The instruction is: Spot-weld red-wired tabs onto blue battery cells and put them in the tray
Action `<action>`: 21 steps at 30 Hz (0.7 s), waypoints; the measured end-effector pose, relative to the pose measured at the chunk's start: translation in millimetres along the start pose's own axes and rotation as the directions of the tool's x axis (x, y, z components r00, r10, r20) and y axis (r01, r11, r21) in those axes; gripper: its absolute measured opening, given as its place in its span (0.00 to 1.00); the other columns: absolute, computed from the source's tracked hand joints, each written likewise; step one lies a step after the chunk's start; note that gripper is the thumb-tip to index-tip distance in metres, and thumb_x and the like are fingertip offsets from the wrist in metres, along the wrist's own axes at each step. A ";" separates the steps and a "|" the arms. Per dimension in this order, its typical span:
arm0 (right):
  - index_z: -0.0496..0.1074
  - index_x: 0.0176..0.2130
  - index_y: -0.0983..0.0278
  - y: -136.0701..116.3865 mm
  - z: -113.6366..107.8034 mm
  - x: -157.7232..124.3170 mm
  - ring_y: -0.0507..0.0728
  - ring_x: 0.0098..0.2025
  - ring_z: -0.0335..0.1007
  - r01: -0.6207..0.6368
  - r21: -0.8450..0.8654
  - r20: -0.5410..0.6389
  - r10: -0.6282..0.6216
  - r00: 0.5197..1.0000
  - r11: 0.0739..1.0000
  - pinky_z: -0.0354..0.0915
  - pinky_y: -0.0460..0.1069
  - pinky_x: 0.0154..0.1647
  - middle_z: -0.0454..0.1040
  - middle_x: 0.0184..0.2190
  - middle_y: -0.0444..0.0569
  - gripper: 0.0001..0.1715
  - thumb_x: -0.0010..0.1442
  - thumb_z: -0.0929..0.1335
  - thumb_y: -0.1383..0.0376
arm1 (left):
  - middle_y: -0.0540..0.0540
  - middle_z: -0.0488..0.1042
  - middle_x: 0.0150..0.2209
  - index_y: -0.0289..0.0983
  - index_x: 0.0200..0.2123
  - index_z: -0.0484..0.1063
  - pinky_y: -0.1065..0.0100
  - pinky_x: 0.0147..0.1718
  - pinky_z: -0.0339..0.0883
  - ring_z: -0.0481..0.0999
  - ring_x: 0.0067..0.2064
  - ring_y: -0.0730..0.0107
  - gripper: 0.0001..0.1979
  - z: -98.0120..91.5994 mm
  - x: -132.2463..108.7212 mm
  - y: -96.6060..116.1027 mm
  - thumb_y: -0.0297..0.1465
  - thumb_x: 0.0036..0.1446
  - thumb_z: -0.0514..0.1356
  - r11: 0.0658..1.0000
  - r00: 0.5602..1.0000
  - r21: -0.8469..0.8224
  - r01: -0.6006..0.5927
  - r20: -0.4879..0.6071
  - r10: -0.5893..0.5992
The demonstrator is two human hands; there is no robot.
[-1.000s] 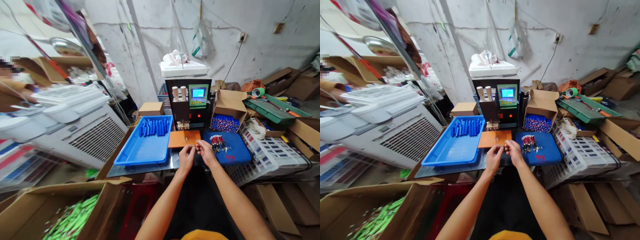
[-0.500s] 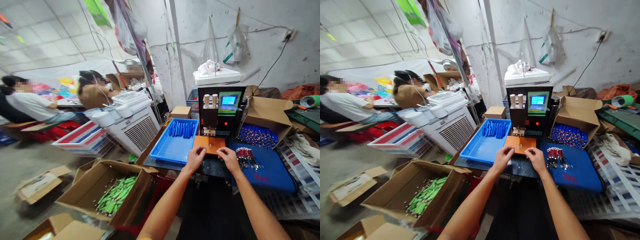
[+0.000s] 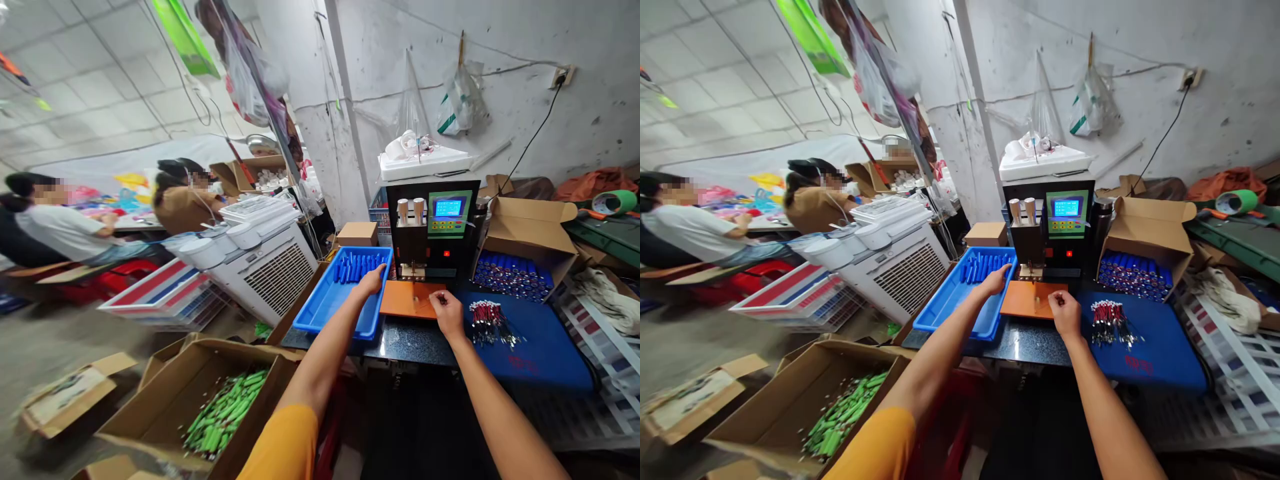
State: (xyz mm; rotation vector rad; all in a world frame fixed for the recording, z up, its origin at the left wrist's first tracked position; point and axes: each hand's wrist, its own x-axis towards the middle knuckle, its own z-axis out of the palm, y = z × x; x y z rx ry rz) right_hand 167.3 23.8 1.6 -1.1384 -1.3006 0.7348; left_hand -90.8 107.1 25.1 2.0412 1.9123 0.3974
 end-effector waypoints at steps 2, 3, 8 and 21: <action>0.74 0.30 0.64 1.5 0.9 -1.3 0.55 0.28 0.68 0.025 -0.037 -0.013 -0.026 1.000 0.999 0.62 0.49 0.31 0.74 0.26 0.48 0.16 0.55 0.68 0.53 | 0.37 0.73 0.56 0.36 0.64 0.60 0.65 0.51 0.66 0.74 0.55 0.57 0.31 1.6 -4.5 -2.0 0.21 0.55 0.56 1.000 1.000 -0.004 -0.016 0.015 0.016; 0.73 0.30 0.64 2.2 1.4 -1.6 0.55 0.28 0.68 0.036 -0.054 -0.020 -0.037 0.999 0.998 0.62 0.49 0.31 0.75 0.26 0.48 0.16 0.56 0.68 0.53 | 0.37 0.74 0.55 0.35 0.61 0.63 0.66 0.50 0.66 0.75 0.54 0.57 0.29 2.1 -9.1 -3.5 0.22 0.55 0.56 1.000 0.999 -0.005 -0.023 0.031 0.023; 0.73 0.30 0.63 5.3 2.8 -1.9 0.56 0.28 0.69 0.064 -0.072 -0.034 -0.067 0.997 0.995 0.64 0.49 0.33 0.75 0.27 0.48 0.14 0.57 0.68 0.54 | 0.42 0.78 0.48 0.36 0.53 0.71 0.71 0.46 0.67 0.77 0.48 0.63 0.22 1.2 -43.6 -12.4 0.23 0.54 0.55 0.999 0.994 -0.016 -0.048 0.101 0.050; 0.72 0.30 0.63 4.1 -0.5 -4.3 0.56 0.29 0.69 0.035 -0.033 -0.013 -0.035 0.999 0.999 0.64 0.50 0.34 0.75 0.27 0.49 0.17 0.56 0.67 0.52 | 0.35 0.77 0.43 0.34 0.41 0.74 0.66 0.41 0.66 0.76 0.45 0.55 0.14 -5.5 -102.2 -14.5 0.25 0.48 0.61 0.972 0.993 0.218 0.084 0.063 -0.099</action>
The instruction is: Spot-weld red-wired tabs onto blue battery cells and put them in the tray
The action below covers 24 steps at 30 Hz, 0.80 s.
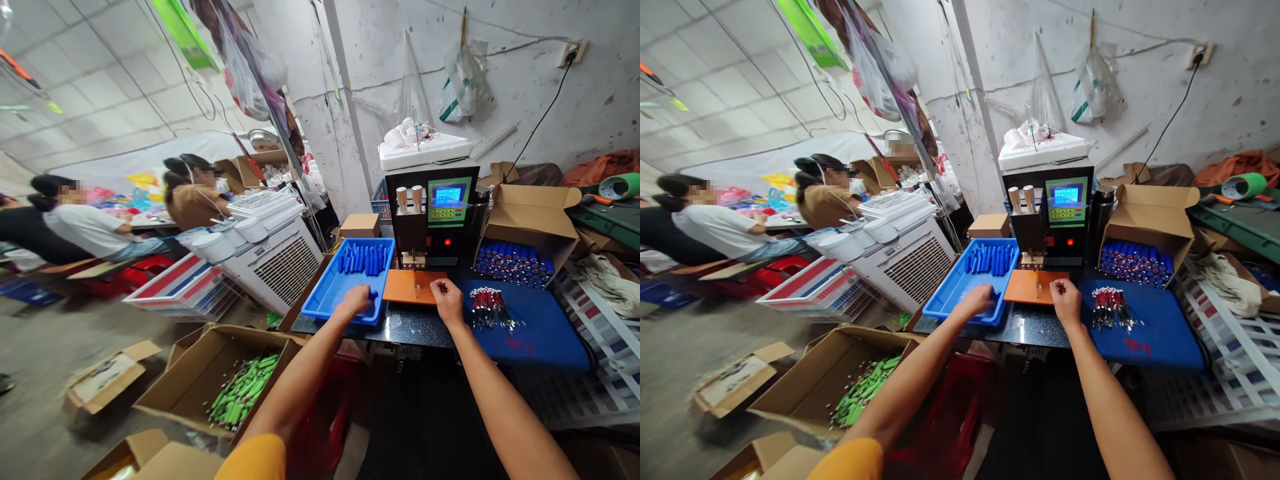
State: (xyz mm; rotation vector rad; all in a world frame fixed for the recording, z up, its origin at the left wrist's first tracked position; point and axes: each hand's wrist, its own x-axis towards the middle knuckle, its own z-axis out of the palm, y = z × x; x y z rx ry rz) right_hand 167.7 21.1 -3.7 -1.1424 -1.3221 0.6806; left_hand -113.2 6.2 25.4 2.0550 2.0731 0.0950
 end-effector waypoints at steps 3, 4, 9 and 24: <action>0.72 0.30 0.63 -0.7 -0.1 0.2 0.56 0.29 0.68 -0.021 0.032 0.004 0.021 1.000 0.999 0.64 0.50 0.34 0.74 0.27 0.49 0.17 0.56 0.68 0.52 | 0.35 0.76 0.42 0.34 0.40 0.72 0.66 0.42 0.65 0.76 0.44 0.57 0.10 -6.9 -11.4 -0.4 0.28 0.53 0.58 1.000 0.992 -0.008 0.024 -0.122 -0.025; 0.71 0.30 0.63 -1.3 -0.2 0.3 0.56 0.29 0.68 -0.029 0.044 0.006 0.029 1.000 0.999 0.64 0.50 0.34 0.74 0.27 0.48 0.17 0.55 0.68 0.52 | 0.36 0.76 0.41 0.34 0.40 0.72 0.66 0.41 0.65 0.76 0.44 0.58 0.09 -10.8 -14.0 1.9 0.28 0.55 0.57 0.999 0.981 -0.033 0.020 -0.190 -0.026; 0.71 0.30 0.63 -7.3 -1.4 0.0 0.56 0.29 0.68 -0.052 0.087 0.002 0.052 0.999 0.995 0.63 0.50 0.34 0.74 0.26 0.48 0.16 0.54 0.68 0.52 | 0.47 0.75 0.31 0.37 0.36 0.71 0.70 0.33 0.62 0.73 0.33 0.68 0.06 -25.0 -16.3 41.0 0.33 0.55 0.58 0.922 0.910 -0.360 -0.144 -0.414 -0.019; 0.71 0.27 0.62 -14.7 -4.3 6.5 0.57 0.29 0.69 -0.119 0.122 0.018 0.117 0.993 0.985 0.65 0.50 0.31 0.75 0.25 0.49 0.17 0.52 0.69 0.51 | 0.49 0.73 0.29 0.34 0.35 0.70 0.71 0.31 0.65 0.71 0.30 0.73 0.11 31.1 21.8 121.7 0.37 0.53 0.62 0.436 0.914 -0.806 -0.399 -0.387 0.121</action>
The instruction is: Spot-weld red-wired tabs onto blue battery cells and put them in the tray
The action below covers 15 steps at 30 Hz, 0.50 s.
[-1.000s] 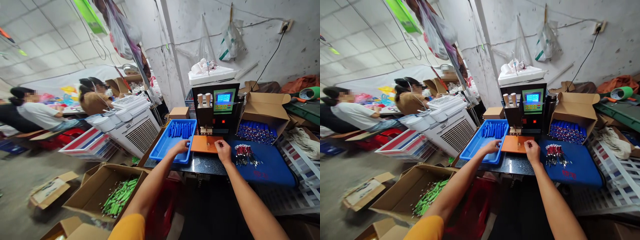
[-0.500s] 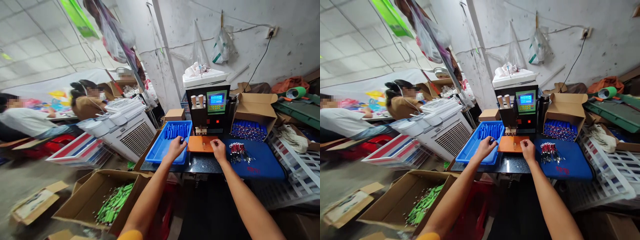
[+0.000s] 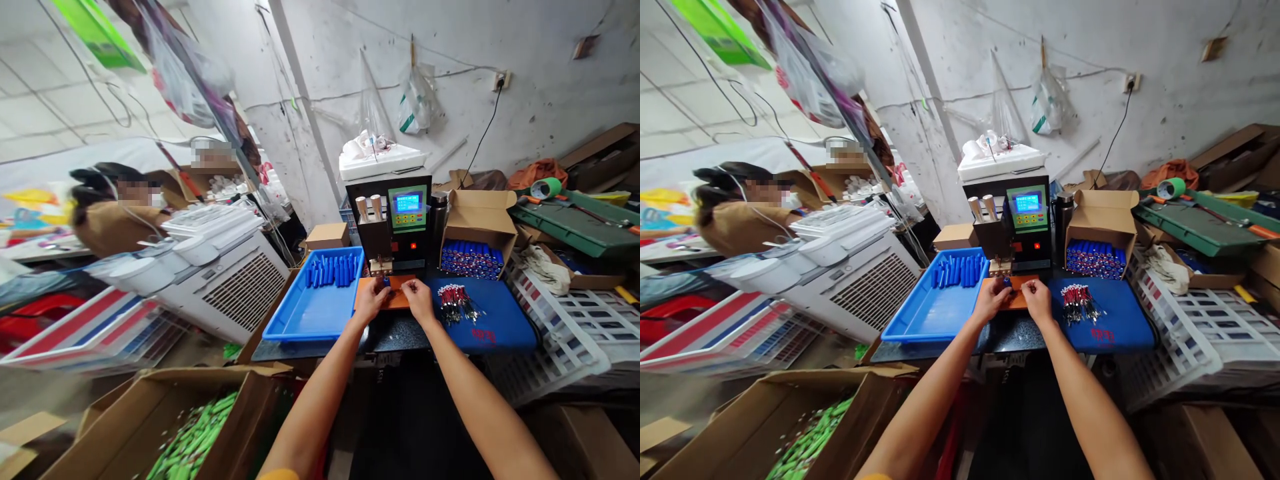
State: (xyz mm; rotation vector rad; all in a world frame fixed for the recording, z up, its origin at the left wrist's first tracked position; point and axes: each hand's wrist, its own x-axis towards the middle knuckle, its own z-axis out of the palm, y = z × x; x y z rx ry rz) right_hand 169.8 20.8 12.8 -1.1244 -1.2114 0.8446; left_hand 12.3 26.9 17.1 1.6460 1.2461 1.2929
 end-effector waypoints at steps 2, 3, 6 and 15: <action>0.71 0.26 0.62 -3.3 0.5 5.1 0.56 0.27 0.69 -0.041 0.032 0.012 0.040 0.999 0.999 0.64 0.49 0.28 0.75 0.24 0.49 0.18 0.50 0.69 0.50 | 0.48 0.74 0.30 0.34 0.37 0.71 0.70 0.33 0.66 0.72 0.31 0.72 0.12 1.9 -1.9 -2.4 0.37 0.54 0.61 1.000 1.000 -0.028 0.007 -0.007 -0.008; 0.71 0.26 0.62 -5.4 1.4 7.7 0.56 0.26 0.68 -0.066 0.056 0.025 0.064 0.998 0.996 0.63 0.48 0.26 0.75 0.24 0.49 0.19 0.49 0.70 0.49 | 0.48 0.75 0.31 0.34 0.38 0.71 0.70 0.34 0.67 0.73 0.31 0.72 0.13 2.9 -2.7 -3.3 0.37 0.54 0.61 0.999 1.000 -0.044 0.012 -0.010 -0.013; 0.71 0.27 0.63 -12.0 7.6 14.6 0.54 0.23 0.67 -0.136 0.144 0.075 0.126 0.989 0.980 0.61 0.47 0.21 0.74 0.23 0.47 0.18 0.47 0.70 0.50 | 0.46 0.77 0.33 0.34 0.41 0.72 0.69 0.36 0.68 0.74 0.33 0.70 0.14 5.4 -4.1 -4.9 0.36 0.55 0.61 0.997 1.000 -0.078 0.015 -0.024 -0.017; 0.71 0.26 0.62 -13.6 31.4 23.8 0.53 0.23 0.66 -0.155 0.185 0.130 0.133 0.983 0.970 0.62 0.47 0.23 0.72 0.22 0.44 0.14 0.47 0.69 0.53 | 0.43 0.79 0.42 0.35 0.48 0.73 0.68 0.42 0.69 0.77 0.39 0.67 0.16 5.7 -7.3 -6.1 0.35 0.58 0.60 1.000 0.996 0.026 -0.010 -0.085 0.012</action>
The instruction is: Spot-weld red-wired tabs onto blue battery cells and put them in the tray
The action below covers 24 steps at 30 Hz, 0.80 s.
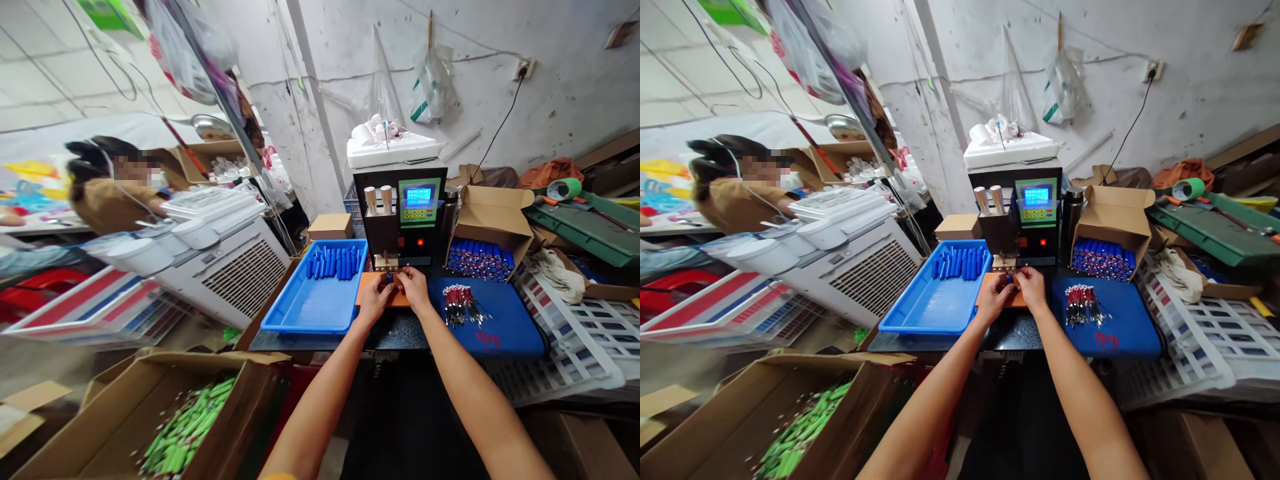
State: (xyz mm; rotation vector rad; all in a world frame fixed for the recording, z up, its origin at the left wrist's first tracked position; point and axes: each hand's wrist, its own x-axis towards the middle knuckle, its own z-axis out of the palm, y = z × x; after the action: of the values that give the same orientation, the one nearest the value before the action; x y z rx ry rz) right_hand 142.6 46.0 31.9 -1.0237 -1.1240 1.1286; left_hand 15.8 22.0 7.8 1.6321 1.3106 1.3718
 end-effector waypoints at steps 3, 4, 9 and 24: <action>0.71 0.27 0.62 5.3 2.5 0.9 0.54 0.24 0.67 0.016 -0.012 0.006 -0.016 1.000 1.000 0.63 0.48 0.24 0.73 0.23 0.44 0.14 0.48 0.69 0.53 | 0.43 0.79 0.43 0.36 0.49 0.73 0.67 0.42 0.69 0.77 0.39 0.66 0.16 -0.1 -1.1 3.0 0.35 0.58 0.60 1.000 1.000 0.013 -0.004 -0.011 0.004; 0.71 0.27 0.62 7.3 3.1 1.2 0.55 0.25 0.68 0.031 -0.026 0.005 -0.031 1.000 0.999 0.63 0.48 0.25 0.73 0.23 0.45 0.14 0.49 0.69 0.54 | 0.43 0.79 0.43 0.36 0.49 0.73 0.67 0.42 0.69 0.78 0.39 0.66 0.16 -0.1 -1.2 3.8 0.35 0.58 0.59 1.000 1.000 0.017 -0.002 -0.016 0.003; 0.72 0.29 0.62 14.8 3.4 2.2 0.58 0.31 0.72 0.131 -0.163 -0.013 -0.135 0.991 0.978 0.66 0.49 0.31 0.77 0.28 0.48 0.12 0.53 0.68 0.55 | 0.43 0.79 0.43 0.36 0.49 0.73 0.66 0.43 0.70 0.78 0.41 0.64 0.16 -0.9 -1.0 3.3 0.34 0.59 0.60 0.999 1.000 0.044 -0.002 -0.028 0.003; 0.73 0.32 0.61 6.5 7.7 -7.1 0.60 0.35 0.74 0.157 -0.245 -0.011 -0.165 0.986 0.957 0.66 0.51 0.36 0.78 0.31 0.49 0.14 0.56 0.68 0.53 | 0.42 0.79 0.43 0.36 0.48 0.73 0.65 0.45 0.69 0.78 0.43 0.64 0.14 -2.5 -3.7 0.6 0.34 0.60 0.58 0.999 0.999 0.032 -0.039 -0.031 0.040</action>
State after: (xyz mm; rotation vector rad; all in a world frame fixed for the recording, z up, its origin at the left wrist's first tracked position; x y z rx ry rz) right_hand 133.5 40.3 25.7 -1.1116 -1.3195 0.8565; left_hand 13.7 18.1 7.8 1.6722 1.3305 1.4124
